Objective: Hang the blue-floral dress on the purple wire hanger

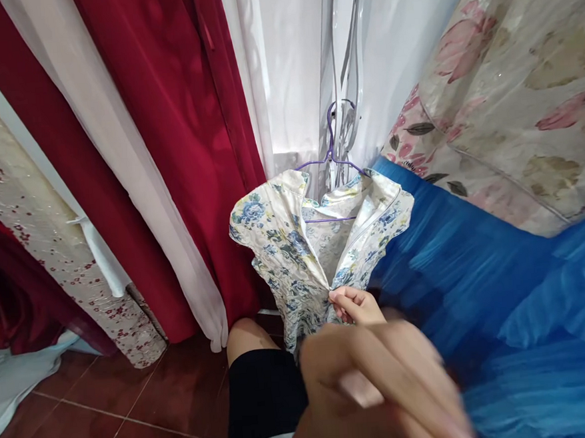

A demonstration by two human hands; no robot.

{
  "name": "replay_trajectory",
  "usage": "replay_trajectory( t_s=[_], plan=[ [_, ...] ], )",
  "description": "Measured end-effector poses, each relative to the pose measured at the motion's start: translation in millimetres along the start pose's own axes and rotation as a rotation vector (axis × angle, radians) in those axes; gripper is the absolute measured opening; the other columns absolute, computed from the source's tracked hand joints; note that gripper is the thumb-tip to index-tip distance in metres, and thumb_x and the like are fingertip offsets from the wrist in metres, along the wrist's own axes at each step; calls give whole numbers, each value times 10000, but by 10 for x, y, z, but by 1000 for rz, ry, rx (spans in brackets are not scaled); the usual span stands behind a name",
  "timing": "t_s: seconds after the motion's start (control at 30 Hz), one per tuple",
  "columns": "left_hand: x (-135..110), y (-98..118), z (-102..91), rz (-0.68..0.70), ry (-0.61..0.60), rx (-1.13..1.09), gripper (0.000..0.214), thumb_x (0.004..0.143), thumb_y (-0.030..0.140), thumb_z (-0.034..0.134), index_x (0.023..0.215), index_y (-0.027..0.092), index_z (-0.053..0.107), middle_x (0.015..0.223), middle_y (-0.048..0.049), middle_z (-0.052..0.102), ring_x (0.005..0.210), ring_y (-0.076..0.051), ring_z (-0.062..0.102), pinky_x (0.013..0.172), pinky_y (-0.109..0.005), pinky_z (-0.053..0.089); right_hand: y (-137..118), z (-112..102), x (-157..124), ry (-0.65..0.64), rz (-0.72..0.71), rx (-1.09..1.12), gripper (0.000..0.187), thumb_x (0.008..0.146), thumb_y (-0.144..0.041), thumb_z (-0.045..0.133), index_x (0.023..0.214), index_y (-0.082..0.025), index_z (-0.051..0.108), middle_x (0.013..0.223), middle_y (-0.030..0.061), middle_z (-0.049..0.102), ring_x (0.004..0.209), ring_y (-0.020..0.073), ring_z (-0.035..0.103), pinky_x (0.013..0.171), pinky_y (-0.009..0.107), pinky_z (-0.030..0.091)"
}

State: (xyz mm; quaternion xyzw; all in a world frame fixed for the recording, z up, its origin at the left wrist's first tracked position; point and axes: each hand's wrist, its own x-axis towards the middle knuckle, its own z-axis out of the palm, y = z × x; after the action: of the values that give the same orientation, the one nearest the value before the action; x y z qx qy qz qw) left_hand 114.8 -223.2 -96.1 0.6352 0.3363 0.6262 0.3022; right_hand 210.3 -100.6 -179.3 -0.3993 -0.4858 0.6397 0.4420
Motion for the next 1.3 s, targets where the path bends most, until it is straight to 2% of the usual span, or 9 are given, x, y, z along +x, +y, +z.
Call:
replay_trajectory(
  t_s=[0.1,0.17,0.27,0.4,0.63,0.9,1.03,1.2,1.3],
  plan=[
    [328,-305,-251,49,195,-148,330,908,505,656,705,247,636,595,-15,617,582,-170,586,662,-361,502,-58,-32,-55,10,-48,-30,384,722,-494,791,587,-190,598,520,-11,508,489,111,344,500,284,227],
    [454,-527,-503,-65,217,-22,261,932,385,655,741,208,667,699,-26,665,699,-170,624,706,-316,485,-91,-43,-85,19,-71,-51,400,755,-498,766,590,-184,581,521,-14,507,492,103,331,503,275,217],
    [492,-807,-727,-296,7,247,121,917,263,634,872,191,720,873,-42,719,871,-200,654,823,-306,480,-132,-15,-97,7,-62,-55,384,773,-506,744,637,-178,596,526,-13,534,483,95,323,497,260,206],
    [413,-1004,-575,-365,-182,387,123,818,136,639,922,193,671,922,-31,713,890,-205,644,810,-291,470,-169,67,-104,-58,-83,-76,362,798,-476,706,628,-176,595,509,-10,544,465,89,337,487,248,220],
    [373,-1053,-385,-358,-247,456,91,858,157,551,782,201,578,753,-16,656,741,-181,609,688,-261,420,-448,110,86,67,-89,-24,323,758,-470,668,627,-178,632,397,-23,495,352,81,313,409,251,180],
    [330,-899,-476,-425,-437,720,165,778,178,675,670,199,551,634,19,606,627,-163,567,588,-258,316,-1684,384,721,97,-397,118,245,697,-375,695,621,-145,661,463,-30,504,399,56,327,412,234,206],
    [418,-858,-568,-398,-495,663,74,793,166,682,739,216,670,706,10,684,682,-179,628,626,-260,385,-1668,428,596,88,-484,80,221,757,-371,649,687,-161,654,461,-27,536,404,71,352,421,225,251],
    [1000,-557,-712,-70,-108,542,165,954,266,574,904,230,727,886,-23,724,849,-194,662,802,-300,472,-1455,303,480,80,-510,-14,184,807,-353,612,729,-186,624,434,-41,529,401,93,400,439,231,288],
    [1458,-312,-707,177,88,465,294,971,264,572,1257,259,641,1019,-49,694,832,-179,639,795,-308,490,-1513,241,458,52,-566,-78,195,839,-356,618,739,-189,614,448,-43,529,417,100,430,457,235,312]
  ],
)
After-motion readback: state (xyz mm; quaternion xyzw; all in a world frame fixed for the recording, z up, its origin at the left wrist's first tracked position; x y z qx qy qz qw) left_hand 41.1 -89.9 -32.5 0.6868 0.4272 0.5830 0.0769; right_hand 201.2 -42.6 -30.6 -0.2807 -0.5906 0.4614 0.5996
